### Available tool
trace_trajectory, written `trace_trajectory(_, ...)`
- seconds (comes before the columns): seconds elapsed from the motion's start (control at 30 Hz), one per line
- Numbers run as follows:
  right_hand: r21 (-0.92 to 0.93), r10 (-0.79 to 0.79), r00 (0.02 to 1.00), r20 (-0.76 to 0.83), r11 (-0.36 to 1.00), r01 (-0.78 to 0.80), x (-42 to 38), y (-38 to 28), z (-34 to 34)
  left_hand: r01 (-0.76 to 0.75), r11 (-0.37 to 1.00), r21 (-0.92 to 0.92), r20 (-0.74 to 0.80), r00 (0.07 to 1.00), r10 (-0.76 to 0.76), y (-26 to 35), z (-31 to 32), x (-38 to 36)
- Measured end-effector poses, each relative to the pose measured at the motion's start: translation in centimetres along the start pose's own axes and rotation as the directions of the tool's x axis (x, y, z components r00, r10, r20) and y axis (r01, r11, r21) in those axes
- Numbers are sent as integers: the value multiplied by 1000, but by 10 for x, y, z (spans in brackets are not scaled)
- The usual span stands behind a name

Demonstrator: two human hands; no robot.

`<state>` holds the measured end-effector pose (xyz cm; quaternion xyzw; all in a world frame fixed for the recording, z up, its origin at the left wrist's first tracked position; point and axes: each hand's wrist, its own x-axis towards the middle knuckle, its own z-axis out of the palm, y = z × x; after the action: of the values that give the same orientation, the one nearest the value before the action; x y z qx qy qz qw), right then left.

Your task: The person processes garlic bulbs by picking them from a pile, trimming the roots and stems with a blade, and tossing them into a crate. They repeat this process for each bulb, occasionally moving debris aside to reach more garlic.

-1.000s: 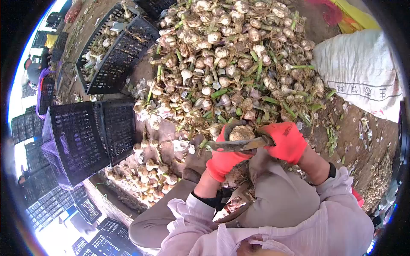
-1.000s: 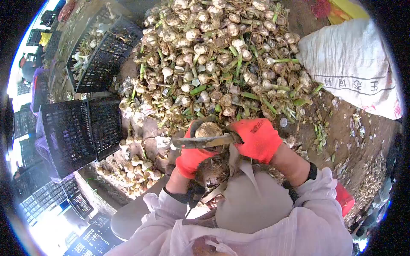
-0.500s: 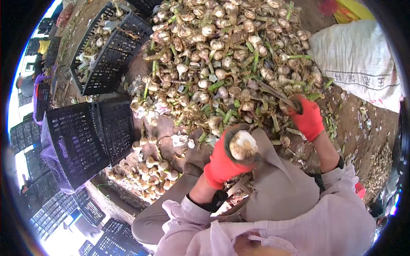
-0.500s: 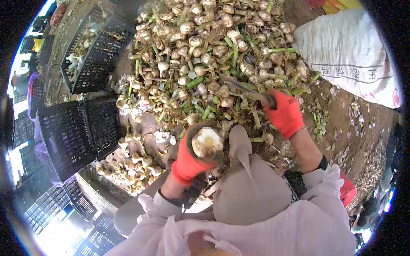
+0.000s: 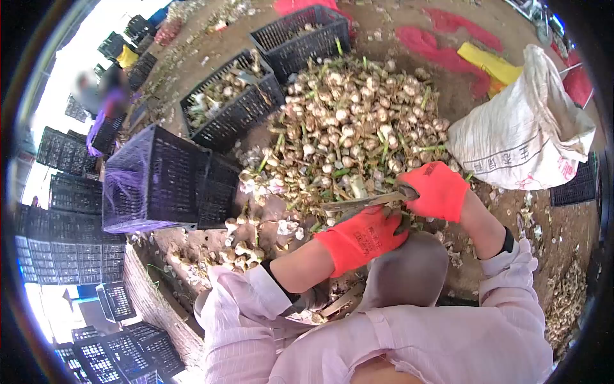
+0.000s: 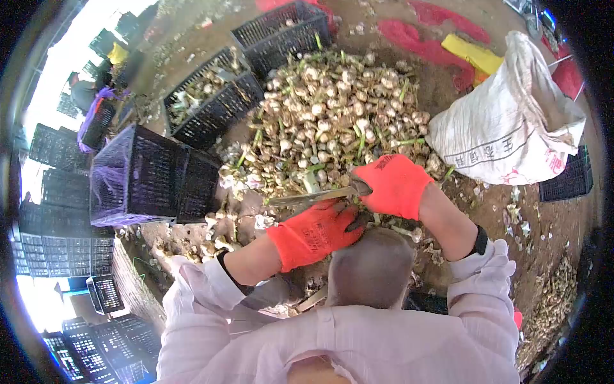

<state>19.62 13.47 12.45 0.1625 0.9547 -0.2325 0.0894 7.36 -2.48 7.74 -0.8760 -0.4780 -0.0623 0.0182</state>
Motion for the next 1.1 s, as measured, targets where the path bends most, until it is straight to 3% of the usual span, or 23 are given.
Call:
trace_trajectory(0.13,-77,-33,997,-65,997,28,-28,-21,-13,-119,970,214,112,989,97,25,-45,4)
trace_trajectory(0.2,-126,-79,992,-102,990,66,-31,-16,-8,-127,985,119,177,978,105,37,-56,-2)
trace_trajectory(0.23,-192,-5,999,-54,981,-5,-24,-6,0,-116,991,64,216,971,100,45,-58,-8)
trace_trajectory(0.27,-258,74,997,-8,963,-74,-16,12,11,-158,966,203,129,983,133,52,-51,-18)
trace_trajectory(0.3,-419,226,970,88,892,-170,-11,36,15,-38,986,162,214,977,3,56,-59,-33)
trace_trajectory(0.37,-133,328,941,-88,932,-337,-20,97,42,185,978,100,341,917,-208,51,-77,-58)
trace_trajectory(0.43,181,449,857,-250,892,-414,-50,135,73,469,883,-23,107,879,-465,22,-57,-130)
trace_trajectory(0.47,316,522,817,-243,839,-442,-59,148,89,643,760,95,259,721,-643,13,-59,-154)
trace_trajectory(0.5,447,588,778,-222,770,-455,-63,158,108,873,488,15,335,456,-825,9,-67,-175)
trace_trajectory(0.53,570,648,739,-186,684,-456,-67,166,132,964,260,59,323,228,-918,0,-52,-210)
trace_trajectory(0.57,598,666,724,-179,658,-457,-69,176,158,971,170,166,278,119,-953,-12,-30,-252)
trace_trajectory(0.6,625,682,710,-175,634,-455,-68,187,184,957,-3,290,331,-104,-938,-19,-22,-279)
trace_trajectory(0.67,665,723,687,-80,551,-503,-72,192,210,888,-275,367,421,-423,-802,-30,-8,-334)
trace_trajectory(0.73,684,759,644,95,420,-596,-63,177,223,698,-158,699,500,-634,-589,-38,15,-371)
trace_trajectory(0.77,678,755,654,56,451,-580,-58,179,236,638,-60,767,527,-681,-508,-40,26,-372)
trace_trajectory(0.83,662,740,673,-18,513,-547,-42,182,267,648,105,754,599,-613,-516,-57,67,-358)
trace_trajectory(0.87,687,708,702,77,473,-552,-28,146,232,685,177,706,641,-513,-571,-70,92,-335)
trace_trajectory(0.9,683,685,724,82,491,-541,-11,139,237,744,272,611,688,-329,-647,-79,91,-275)
trace_trajectory(0.93,677,661,745,89,509,-532,2,136,244,869,318,379,756,-93,-648,-98,143,-267)
trace_trajectory(0.97,670,637,765,97,527,-523,14,133,250,878,477,42,658,335,-674,-90,157,-231)
trace_trajectory(1.0,656,606,789,104,554,-512,26,124,251,839,491,-233,537,532,-655,-85,170,-195)
trace_trajectory(1.03,643,576,810,111,579,-501,37,114,248,784,534,-318,577,607,-547,-89,185,-156)
trace_trajectory(1.1,576,556,827,87,649,-497,48,109,258,764,575,-294,565,624,-540,-85,228,-114)
